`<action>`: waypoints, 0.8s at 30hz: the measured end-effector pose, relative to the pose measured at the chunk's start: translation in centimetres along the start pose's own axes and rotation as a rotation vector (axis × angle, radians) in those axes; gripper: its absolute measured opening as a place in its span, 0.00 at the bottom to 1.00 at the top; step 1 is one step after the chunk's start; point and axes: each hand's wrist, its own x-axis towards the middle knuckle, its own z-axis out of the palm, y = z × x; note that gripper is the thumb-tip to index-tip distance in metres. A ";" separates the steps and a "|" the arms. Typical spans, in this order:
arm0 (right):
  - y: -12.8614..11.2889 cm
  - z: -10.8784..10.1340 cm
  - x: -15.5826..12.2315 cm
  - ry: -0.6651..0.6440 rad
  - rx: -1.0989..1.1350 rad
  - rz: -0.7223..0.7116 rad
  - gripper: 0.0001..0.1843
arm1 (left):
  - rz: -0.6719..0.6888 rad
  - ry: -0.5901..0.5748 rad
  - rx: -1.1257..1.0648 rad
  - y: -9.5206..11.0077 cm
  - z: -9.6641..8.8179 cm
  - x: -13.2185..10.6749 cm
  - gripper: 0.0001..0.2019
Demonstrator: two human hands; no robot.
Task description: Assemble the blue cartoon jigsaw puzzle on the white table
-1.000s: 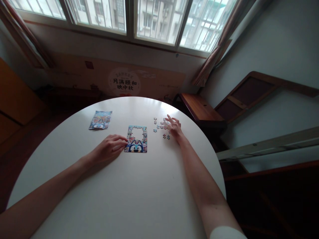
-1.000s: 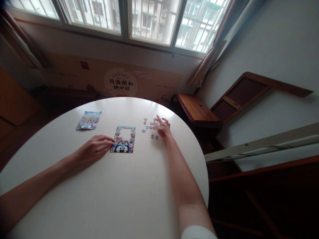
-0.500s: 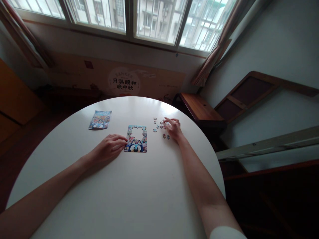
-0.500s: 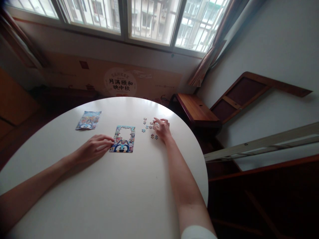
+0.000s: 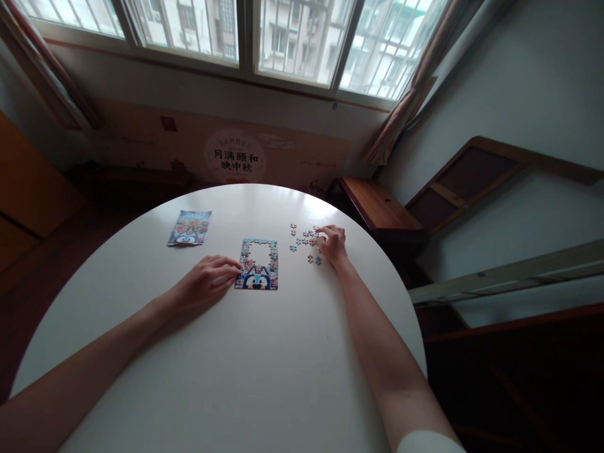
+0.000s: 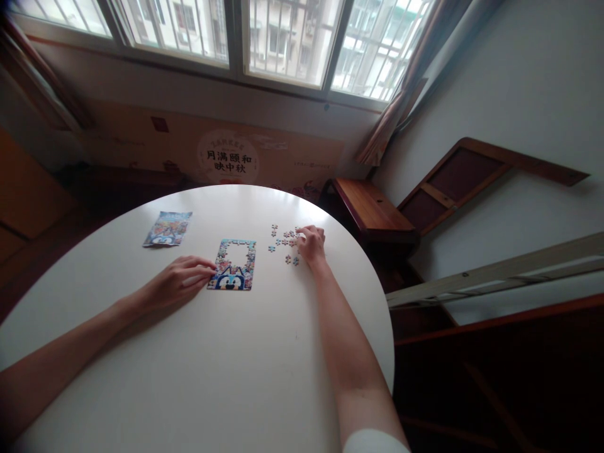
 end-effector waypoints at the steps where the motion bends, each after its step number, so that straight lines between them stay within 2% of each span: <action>1: 0.1 0.1 0.0 0.002 -0.002 0.008 0.18 | -0.001 -0.001 0.002 0.0 0.0 0.0 0.11; 16: 0.6 0.4 0.1 0.040 -0.034 0.043 0.14 | 0.017 -0.014 0.024 -0.1 0.1 0.0 0.10; 24: 0.2 -0.1 0.0 0.089 -0.087 0.169 0.14 | 0.010 -0.011 0.019 -0.1 0.1 0.0 0.10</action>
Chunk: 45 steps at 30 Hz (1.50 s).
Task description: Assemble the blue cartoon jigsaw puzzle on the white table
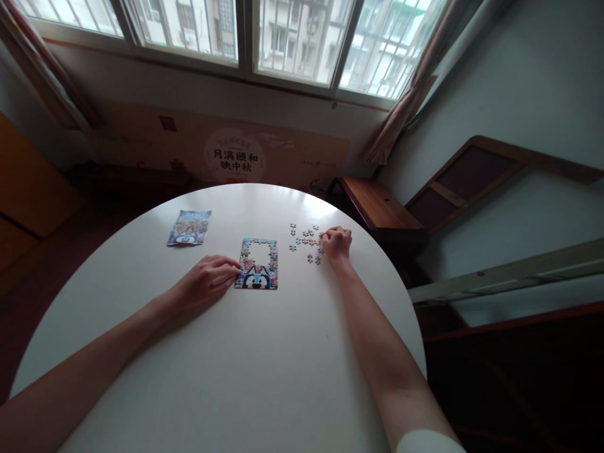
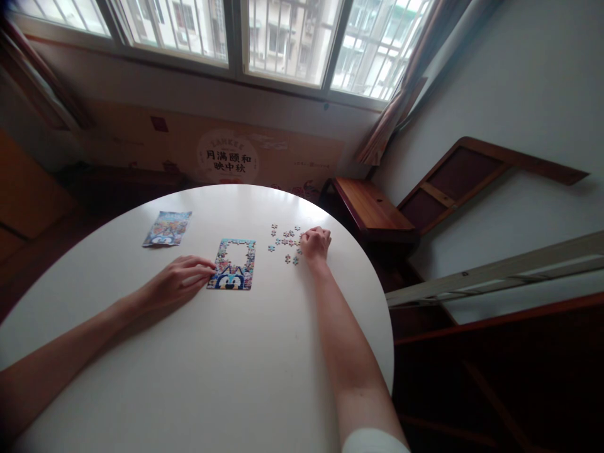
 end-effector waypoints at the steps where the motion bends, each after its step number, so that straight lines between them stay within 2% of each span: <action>1: -0.1 0.0 0.0 0.001 -0.002 -0.001 0.14 | -0.001 0.000 0.001 0.0 0.0 0.0 0.10; 5: -0.2 0.0 0.0 -0.013 0.047 -0.133 0.15 | 0.001 0.009 0.012 -0.1 0.1 0.0 0.11; 8: -0.2 0.2 0.0 -0.092 0.105 -0.267 0.15 | 0.001 0.008 0.007 0.0 0.0 0.0 0.11; 11: 0.0 0.5 0.0 -0.170 0.127 -0.321 0.15 | 0.002 -0.001 -0.001 0.0 -0.1 0.1 0.11; 21: 0.0 0.6 0.0 -0.173 0.118 -0.295 0.12 | 0.009 0.014 -0.005 -0.2 0.1 -0.1 0.10; 29: 0.0 0.6 -0.1 -0.134 0.100 -0.287 0.13 | 0.004 -0.002 0.005 -0.2 0.2 -0.1 0.11; 37: 0.1 0.7 -0.2 -0.193 0.073 -0.297 0.13 | -0.009 0.009 -0.001 -0.1 0.1 0.0 0.11; 45: 0.0 0.5 -0.3 -0.158 0.050 -0.286 0.14 | -0.001 0.003 -0.011 0.0 0.0 0.0 0.10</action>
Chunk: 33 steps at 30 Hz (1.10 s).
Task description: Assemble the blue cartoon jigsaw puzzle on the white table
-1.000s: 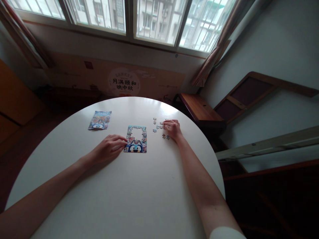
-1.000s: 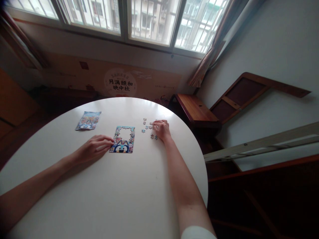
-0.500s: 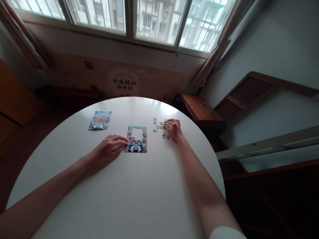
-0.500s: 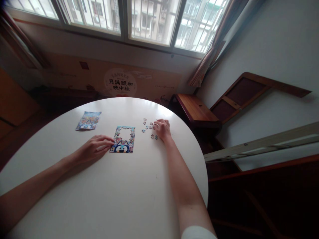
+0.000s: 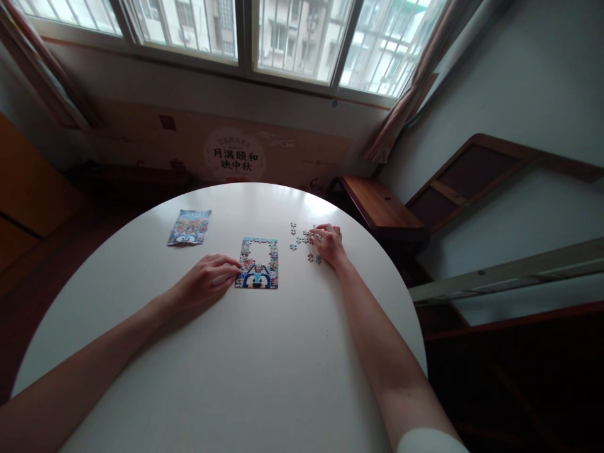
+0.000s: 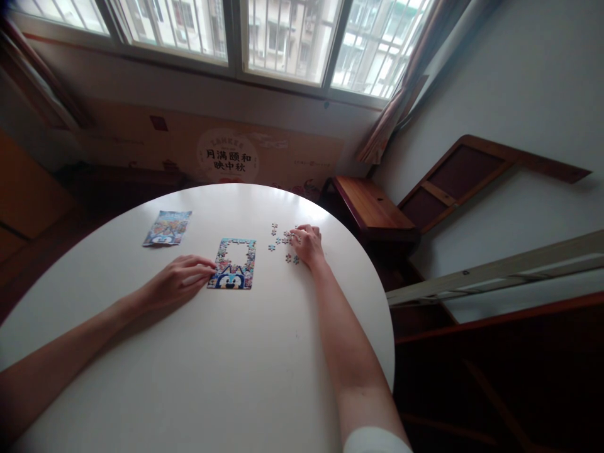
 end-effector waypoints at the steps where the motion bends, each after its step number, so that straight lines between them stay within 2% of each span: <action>1: 0.0 0.0 0.0 -0.001 0.009 -0.002 0.14 | -0.001 -0.001 0.001 0.0 0.0 0.0 0.10; 10: 0.1 0.1 0.2 -0.030 0.039 -0.007 0.10 | 0.002 -0.010 0.005 0.0 0.0 0.0 0.11; 23: 0.6 0.4 0.3 -0.036 0.035 -0.001 0.12 | -0.008 0.013 -0.008 0.0 0.0 0.1 0.11; 33: -0.4 -0.4 -0.1 -0.002 -0.002 -0.006 0.12 | -0.003 0.019 0.002 0.1 0.1 0.1 0.11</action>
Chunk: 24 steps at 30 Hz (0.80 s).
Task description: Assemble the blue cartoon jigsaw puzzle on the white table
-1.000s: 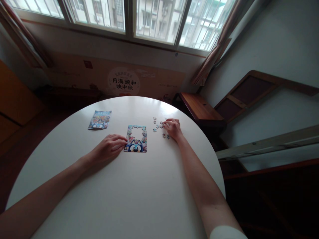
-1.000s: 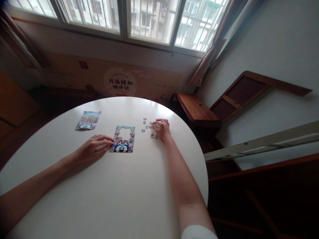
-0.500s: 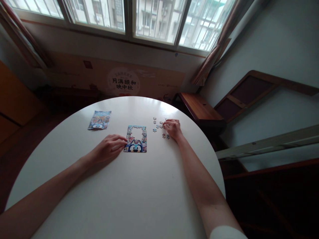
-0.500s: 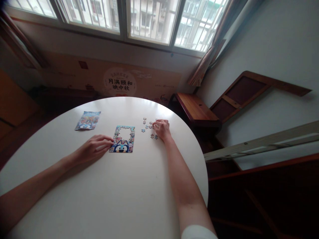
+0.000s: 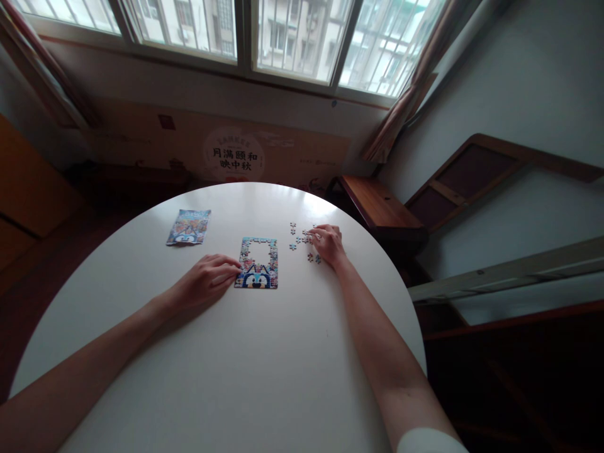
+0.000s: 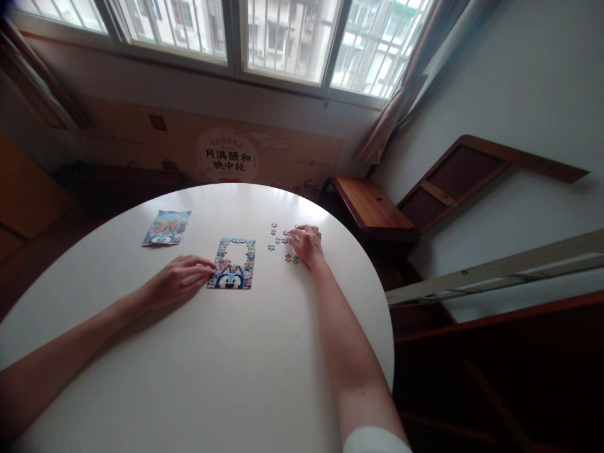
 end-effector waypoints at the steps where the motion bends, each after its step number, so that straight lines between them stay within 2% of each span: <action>1: 0.0 0.0 0.0 -0.010 0.002 -0.004 0.11 | 0.001 0.003 -0.003 0.0 0.0 0.0 0.11; 5: 0.0 0.0 0.0 -0.016 0.005 0.014 0.11 | -0.001 0.010 -0.001 -0.1 0.1 0.0 0.11; 11: -0.2 -0.1 0.1 0.044 -0.008 0.050 0.12 | -0.003 0.002 -0.006 0.0 0.0 0.0 0.11; 24: -0.7 -0.7 0.0 -0.046 -0.016 0.060 0.10 | 0.004 -0.016 0.010 0.0 -0.1 0.0 0.10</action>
